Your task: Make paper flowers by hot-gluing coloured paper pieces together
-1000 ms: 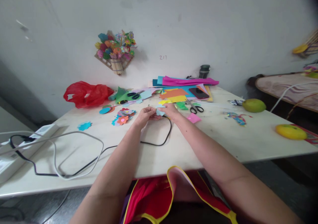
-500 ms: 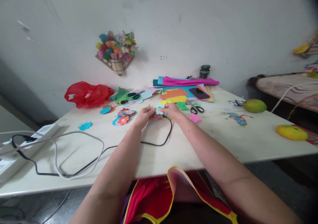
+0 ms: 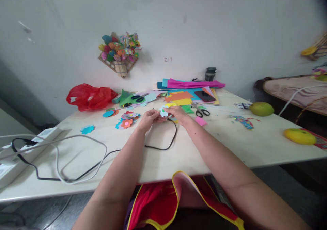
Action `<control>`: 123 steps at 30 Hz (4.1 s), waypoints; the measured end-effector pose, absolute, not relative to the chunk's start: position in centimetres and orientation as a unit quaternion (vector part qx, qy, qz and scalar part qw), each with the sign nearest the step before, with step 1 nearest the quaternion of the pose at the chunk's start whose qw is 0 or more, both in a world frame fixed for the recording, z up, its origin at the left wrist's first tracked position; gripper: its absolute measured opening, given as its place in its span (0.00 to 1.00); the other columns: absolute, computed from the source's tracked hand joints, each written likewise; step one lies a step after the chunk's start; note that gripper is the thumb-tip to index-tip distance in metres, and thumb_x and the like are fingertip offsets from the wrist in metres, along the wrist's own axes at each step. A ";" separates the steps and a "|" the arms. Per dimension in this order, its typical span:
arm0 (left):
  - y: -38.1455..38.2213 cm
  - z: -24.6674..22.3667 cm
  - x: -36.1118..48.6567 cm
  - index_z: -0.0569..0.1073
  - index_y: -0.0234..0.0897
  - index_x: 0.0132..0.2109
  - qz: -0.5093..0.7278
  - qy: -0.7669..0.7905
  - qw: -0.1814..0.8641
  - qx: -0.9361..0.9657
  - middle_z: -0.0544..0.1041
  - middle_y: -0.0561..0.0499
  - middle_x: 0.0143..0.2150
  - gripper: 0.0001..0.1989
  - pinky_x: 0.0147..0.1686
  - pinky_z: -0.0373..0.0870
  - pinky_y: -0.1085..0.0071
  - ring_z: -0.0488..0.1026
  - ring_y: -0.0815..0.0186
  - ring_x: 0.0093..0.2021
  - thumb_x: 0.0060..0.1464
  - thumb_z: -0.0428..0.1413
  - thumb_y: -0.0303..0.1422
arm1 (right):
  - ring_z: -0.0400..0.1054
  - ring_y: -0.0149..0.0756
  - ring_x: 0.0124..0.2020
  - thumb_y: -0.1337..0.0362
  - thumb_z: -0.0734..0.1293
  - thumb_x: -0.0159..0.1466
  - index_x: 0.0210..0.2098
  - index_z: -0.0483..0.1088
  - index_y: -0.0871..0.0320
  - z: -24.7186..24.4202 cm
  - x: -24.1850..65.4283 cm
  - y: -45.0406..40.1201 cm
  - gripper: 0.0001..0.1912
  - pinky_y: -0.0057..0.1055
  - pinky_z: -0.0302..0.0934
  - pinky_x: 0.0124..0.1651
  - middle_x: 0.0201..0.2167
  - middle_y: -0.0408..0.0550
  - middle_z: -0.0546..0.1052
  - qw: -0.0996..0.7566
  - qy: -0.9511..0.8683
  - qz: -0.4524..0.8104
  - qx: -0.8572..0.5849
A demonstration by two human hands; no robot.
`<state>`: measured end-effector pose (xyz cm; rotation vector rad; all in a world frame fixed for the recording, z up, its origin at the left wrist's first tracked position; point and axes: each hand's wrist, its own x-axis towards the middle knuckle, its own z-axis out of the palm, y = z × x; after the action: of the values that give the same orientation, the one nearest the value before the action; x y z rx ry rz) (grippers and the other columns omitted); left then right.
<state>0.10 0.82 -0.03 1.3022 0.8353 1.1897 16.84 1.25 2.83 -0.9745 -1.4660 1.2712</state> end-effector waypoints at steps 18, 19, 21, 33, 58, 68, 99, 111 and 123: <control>1.2 0.0 0.0 0.67 0.32 0.30 0.566 0.382 0.531 0.501 0.75 0.51 0.24 0.17 0.30 0.73 0.69 0.76 0.64 0.26 0.40 0.63 0.39 | 0.55 0.25 0.17 0.57 0.65 0.52 0.15 0.61 0.58 2.2 17.5 3.2 0.15 0.26 0.52 0.23 0.13 0.40 0.65 0.665 -0.415 0.450 -0.429; 1.2 0.0 0.0 0.67 0.31 0.30 0.568 0.382 0.530 0.501 0.75 0.50 0.24 0.17 0.30 0.73 0.69 0.76 0.64 0.26 0.40 0.63 0.39 | 0.54 0.25 0.16 0.57 0.64 0.53 0.14 0.59 0.58 2.1 17.5 3.3 0.17 0.26 0.51 0.22 0.11 0.40 0.63 0.666 -0.413 0.443 -0.436; 1.2 0.1 0.0 0.68 0.31 0.31 0.571 0.379 0.529 0.500 0.75 0.50 0.24 0.17 0.30 0.73 0.69 0.76 0.64 0.27 0.40 0.63 0.40 | 0.53 0.24 0.15 0.57 0.63 0.54 0.13 0.58 0.58 2.0 17.5 3.3 0.18 0.25 0.49 0.21 0.10 0.39 0.62 0.657 -0.425 0.433 -0.447; 0.7 0.2 0.1 0.68 0.32 0.32 0.520 0.360 0.548 0.547 0.76 0.50 0.27 0.18 0.30 0.72 0.71 0.76 0.66 0.27 0.40 0.63 0.41 | 0.61 0.28 0.22 0.54 0.68 0.48 0.19 0.66 0.60 1.6 16.2 2.1 0.15 0.26 0.52 0.25 0.18 0.43 0.69 0.542 -0.550 0.478 -0.420; 1.0 -0.2 0.4 0.69 0.32 0.28 0.527 0.368 0.531 0.552 0.74 0.52 0.27 0.18 0.34 0.71 0.69 0.73 0.69 0.26 0.36 0.64 0.40 | 0.54 0.26 0.18 0.51 0.69 0.43 0.14 0.62 0.59 1.2 15.3 2.2 0.19 0.27 0.50 0.23 0.13 0.38 0.62 0.541 -0.602 0.425 -0.405; 0.7 0.2 0.3 0.71 0.30 0.32 0.518 0.371 0.545 0.545 0.75 0.49 0.27 0.22 0.31 0.72 0.70 0.73 0.68 0.25 0.41 0.60 0.48 | 0.58 0.28 0.20 0.51 0.69 0.44 0.17 0.64 0.59 1.3 15.4 2.1 0.17 0.27 0.52 0.25 0.15 0.40 0.66 0.539 -0.598 0.447 -0.390; 0.5 0.5 0.7 0.67 0.33 0.27 0.533 0.414 0.497 0.546 0.71 0.54 0.19 0.22 0.26 0.71 0.71 0.72 0.67 0.21 0.38 0.61 0.49 | 0.59 0.27 0.21 0.45 0.67 0.47 0.21 0.65 0.60 0.7 15.7 2.4 0.22 0.24 0.51 0.22 0.18 0.41 0.67 0.485 -0.618 0.484 -0.385; 0.3 0.7 0.6 0.70 0.32 0.28 0.529 0.395 0.512 0.550 0.73 0.51 0.23 0.21 0.27 0.72 0.71 0.72 0.68 0.23 0.39 0.61 0.48 | 0.56 0.26 0.19 0.50 0.69 0.44 0.19 0.66 0.60 1.2 15.5 2.0 0.18 0.26 0.50 0.23 0.16 0.40 0.67 0.514 -0.606 0.450 -0.408; 0.1 0.8 0.7 0.71 0.32 0.28 0.534 0.374 0.510 0.561 0.72 0.51 0.22 0.21 0.29 0.73 0.70 0.71 0.69 0.23 0.42 0.58 0.49 | 0.58 0.28 0.21 0.53 0.67 0.46 0.18 0.65 0.59 0.9 15.4 2.4 0.15 0.27 0.52 0.26 0.16 0.40 0.66 0.523 -0.624 0.432 -0.387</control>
<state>0.71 0.10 0.79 1.3518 0.9014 1.2848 15.38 2.39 0.93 -0.9271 -1.4941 1.0338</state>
